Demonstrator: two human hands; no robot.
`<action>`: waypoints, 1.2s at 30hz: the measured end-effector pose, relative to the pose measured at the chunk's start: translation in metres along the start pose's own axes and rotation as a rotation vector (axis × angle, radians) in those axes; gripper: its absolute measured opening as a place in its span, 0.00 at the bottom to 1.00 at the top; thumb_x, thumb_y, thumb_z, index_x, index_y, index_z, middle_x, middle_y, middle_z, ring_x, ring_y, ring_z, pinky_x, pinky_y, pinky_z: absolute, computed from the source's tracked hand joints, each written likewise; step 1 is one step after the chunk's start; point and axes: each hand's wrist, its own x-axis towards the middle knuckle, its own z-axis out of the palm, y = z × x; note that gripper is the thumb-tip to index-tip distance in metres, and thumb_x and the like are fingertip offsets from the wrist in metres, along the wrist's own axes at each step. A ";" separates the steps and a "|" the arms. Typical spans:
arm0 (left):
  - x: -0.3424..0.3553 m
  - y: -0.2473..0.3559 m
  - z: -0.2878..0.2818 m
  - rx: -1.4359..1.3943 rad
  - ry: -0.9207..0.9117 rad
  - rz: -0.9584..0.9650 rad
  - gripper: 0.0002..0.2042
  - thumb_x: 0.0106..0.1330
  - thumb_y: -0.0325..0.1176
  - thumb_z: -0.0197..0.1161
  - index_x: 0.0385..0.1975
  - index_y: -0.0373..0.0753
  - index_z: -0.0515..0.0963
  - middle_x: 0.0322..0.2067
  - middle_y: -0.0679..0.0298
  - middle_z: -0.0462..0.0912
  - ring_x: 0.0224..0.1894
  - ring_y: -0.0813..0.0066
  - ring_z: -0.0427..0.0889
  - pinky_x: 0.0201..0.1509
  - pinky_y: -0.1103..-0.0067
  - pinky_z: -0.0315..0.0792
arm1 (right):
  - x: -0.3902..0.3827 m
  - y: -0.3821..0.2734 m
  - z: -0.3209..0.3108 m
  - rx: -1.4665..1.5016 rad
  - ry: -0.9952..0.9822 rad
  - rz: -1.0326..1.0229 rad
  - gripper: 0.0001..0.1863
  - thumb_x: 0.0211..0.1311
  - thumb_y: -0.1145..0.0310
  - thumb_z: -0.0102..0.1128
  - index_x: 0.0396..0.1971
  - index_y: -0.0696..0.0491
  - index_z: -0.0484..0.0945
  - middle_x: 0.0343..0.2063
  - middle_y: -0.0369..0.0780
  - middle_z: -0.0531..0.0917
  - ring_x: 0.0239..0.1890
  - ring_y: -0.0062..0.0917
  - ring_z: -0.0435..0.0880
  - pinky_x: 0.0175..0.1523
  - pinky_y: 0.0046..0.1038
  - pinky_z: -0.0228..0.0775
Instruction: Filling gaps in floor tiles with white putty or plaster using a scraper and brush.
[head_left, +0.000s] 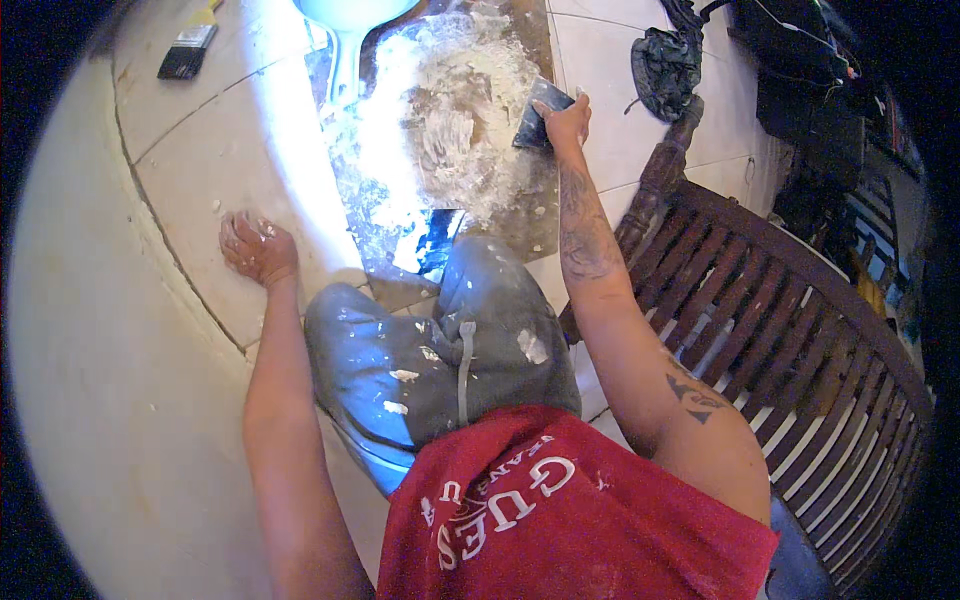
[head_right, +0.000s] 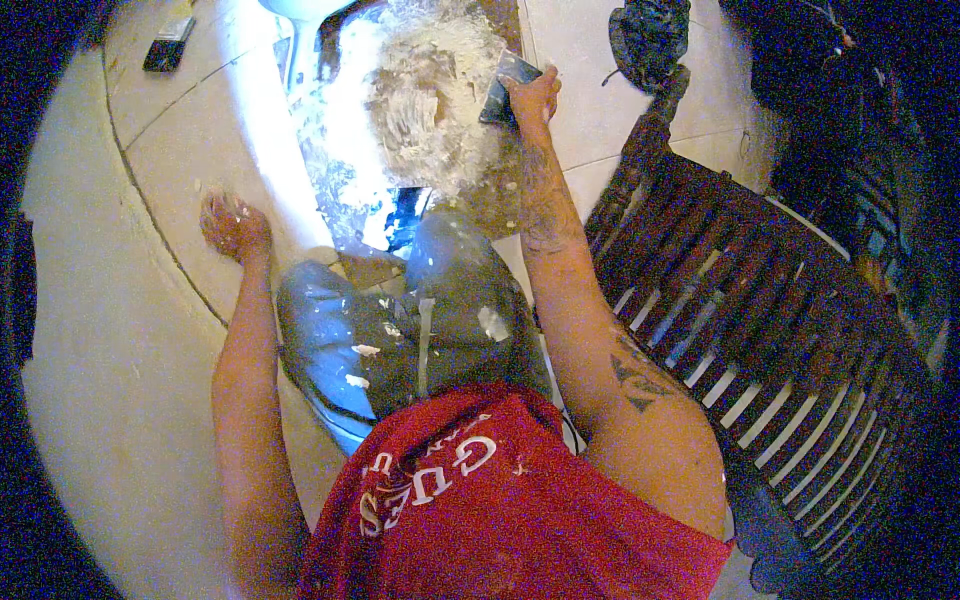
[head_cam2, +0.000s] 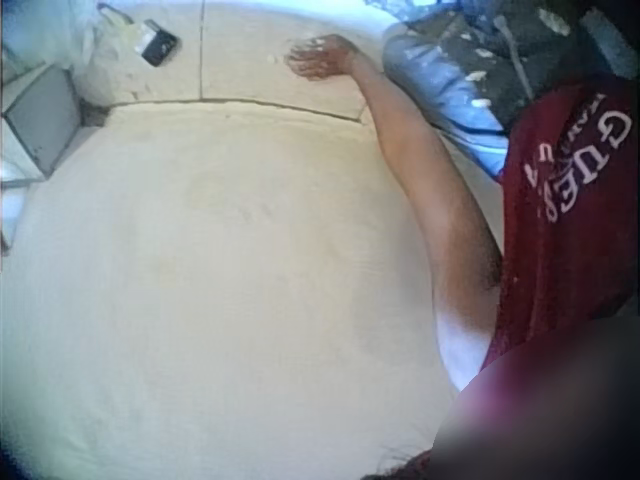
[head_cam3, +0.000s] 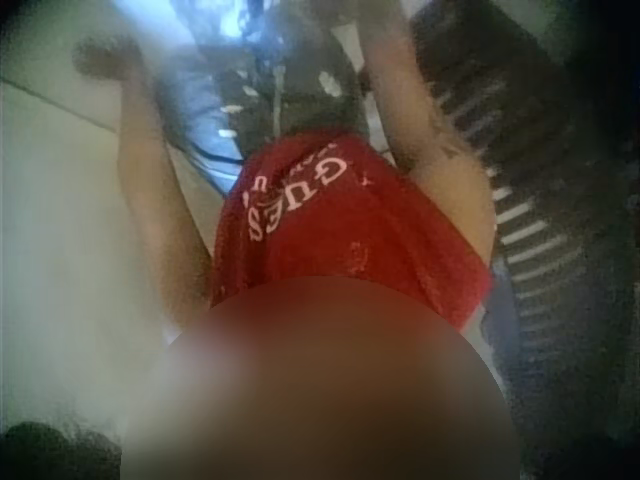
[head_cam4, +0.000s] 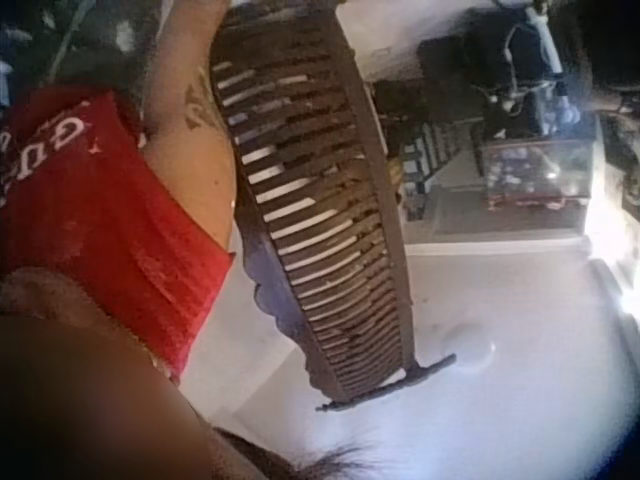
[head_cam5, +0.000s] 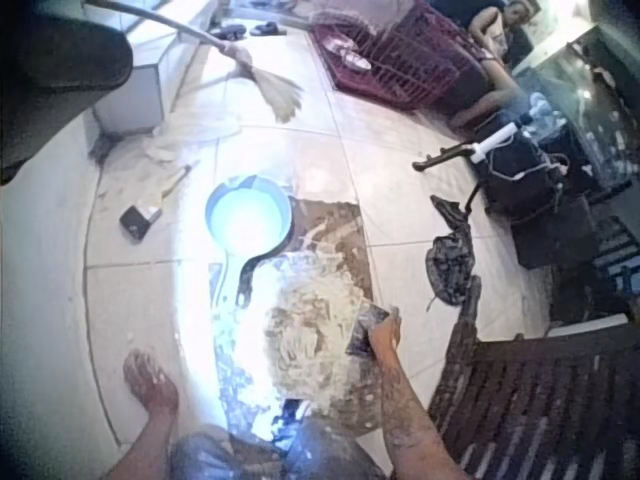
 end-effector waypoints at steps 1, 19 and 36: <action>0.000 0.001 0.000 0.020 -0.004 -0.001 0.16 0.52 0.36 0.54 0.42 0.44 0.67 0.49 0.62 0.65 0.52 0.60 0.62 0.50 0.61 0.58 | 0.003 -0.001 0.000 -0.018 -0.031 -0.018 0.46 0.33 0.56 0.70 0.52 0.60 0.54 0.49 0.51 0.65 0.52 0.40 0.65 0.54 0.35 0.58; 0.001 0.002 -0.003 0.072 -0.012 0.006 0.18 0.50 0.35 0.55 0.43 0.43 0.65 0.49 0.62 0.65 0.52 0.61 0.61 0.50 0.62 0.58 | 0.045 -0.037 0.006 -0.116 -0.214 -0.684 0.47 0.33 0.57 0.70 0.55 0.52 0.54 0.50 0.47 0.67 0.53 0.38 0.66 0.54 0.34 0.59; 0.002 0.004 -0.002 0.077 -0.045 -0.024 0.17 0.49 0.36 0.54 0.40 0.43 0.67 0.49 0.60 0.64 0.52 0.61 0.61 0.50 0.62 0.56 | 0.006 -0.066 0.016 -0.367 -0.364 -1.102 0.43 0.37 0.60 0.67 0.55 0.53 0.53 0.46 0.46 0.67 0.48 0.41 0.68 0.51 0.36 0.62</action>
